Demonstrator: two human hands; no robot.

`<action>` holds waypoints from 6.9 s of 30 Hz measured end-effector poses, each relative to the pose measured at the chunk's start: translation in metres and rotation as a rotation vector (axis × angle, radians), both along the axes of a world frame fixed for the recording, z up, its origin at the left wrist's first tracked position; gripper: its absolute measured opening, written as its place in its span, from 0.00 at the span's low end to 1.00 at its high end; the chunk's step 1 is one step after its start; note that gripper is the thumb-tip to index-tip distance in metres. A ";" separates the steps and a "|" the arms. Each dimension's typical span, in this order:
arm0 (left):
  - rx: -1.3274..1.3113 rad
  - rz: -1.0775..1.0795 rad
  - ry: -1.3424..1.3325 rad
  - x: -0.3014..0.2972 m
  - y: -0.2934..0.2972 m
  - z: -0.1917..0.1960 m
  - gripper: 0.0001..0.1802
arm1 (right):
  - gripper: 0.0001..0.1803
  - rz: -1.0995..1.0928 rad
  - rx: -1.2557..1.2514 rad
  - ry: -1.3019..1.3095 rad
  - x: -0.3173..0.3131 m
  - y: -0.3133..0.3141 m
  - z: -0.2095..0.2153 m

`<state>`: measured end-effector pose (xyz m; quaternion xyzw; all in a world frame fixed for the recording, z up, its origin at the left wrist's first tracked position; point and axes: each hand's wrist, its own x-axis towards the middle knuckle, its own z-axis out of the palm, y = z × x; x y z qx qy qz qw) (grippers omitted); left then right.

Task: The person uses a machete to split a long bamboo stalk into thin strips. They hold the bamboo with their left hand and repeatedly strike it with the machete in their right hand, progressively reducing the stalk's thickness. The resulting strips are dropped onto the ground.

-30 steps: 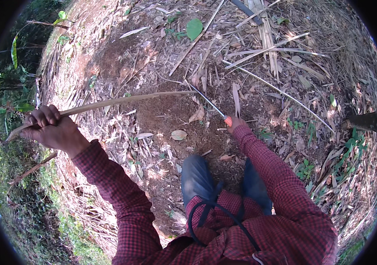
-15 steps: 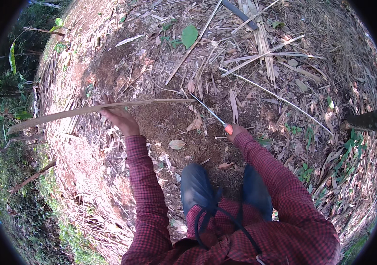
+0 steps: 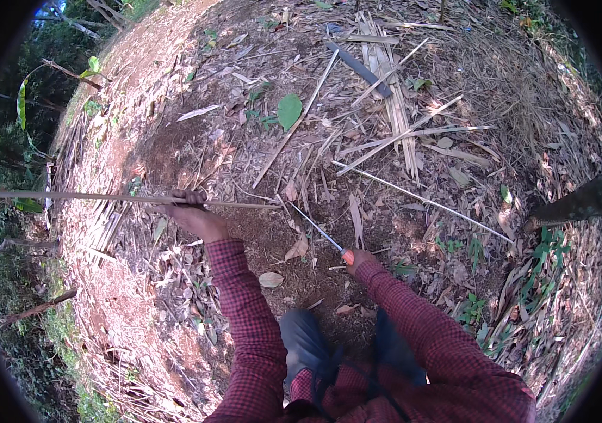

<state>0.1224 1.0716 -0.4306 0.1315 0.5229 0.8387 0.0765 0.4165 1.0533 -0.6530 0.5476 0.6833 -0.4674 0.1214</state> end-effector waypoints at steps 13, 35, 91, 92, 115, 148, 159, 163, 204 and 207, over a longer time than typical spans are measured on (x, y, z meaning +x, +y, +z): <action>-0.705 -0.865 -0.392 0.035 -0.136 -0.017 0.17 | 0.25 -0.240 0.192 0.358 0.050 -0.051 0.046; -0.766 -0.938 -0.299 0.105 -0.171 0.009 0.13 | 0.23 0.666 0.763 0.310 0.021 0.023 0.191; -0.636 -1.182 -0.697 0.114 -0.195 0.066 0.09 | 0.29 0.777 1.004 0.337 0.019 0.058 0.213; -0.627 -1.201 -0.689 0.113 -0.195 0.069 0.09 | 0.29 0.786 1.024 0.339 0.019 0.061 0.214; -0.733 -1.156 -0.740 0.124 -0.273 0.069 0.11 | 0.24 -0.091 0.725 -0.130 0.077 0.167 0.166; -0.685 -1.019 -0.854 0.102 -0.263 -0.061 0.16 | 0.26 0.032 0.402 0.190 0.071 -0.016 0.108; -0.773 -1.015 -0.912 0.117 -0.294 -0.028 0.10 | 0.24 0.854 0.567 0.294 0.040 -0.052 0.129; -0.789 -0.997 -0.904 0.120 -0.298 -0.023 0.09 | 0.23 0.645 0.449 0.035 0.026 -0.020 0.116; -1.025 -0.666 0.529 0.152 -0.218 0.002 0.23 | 0.24 -0.103 0.524 0.529 0.026 -0.055 0.127; -1.070 -0.344 1.362 0.098 -0.207 0.055 0.23 | 0.28 0.018 0.572 0.462 0.056 -0.024 0.116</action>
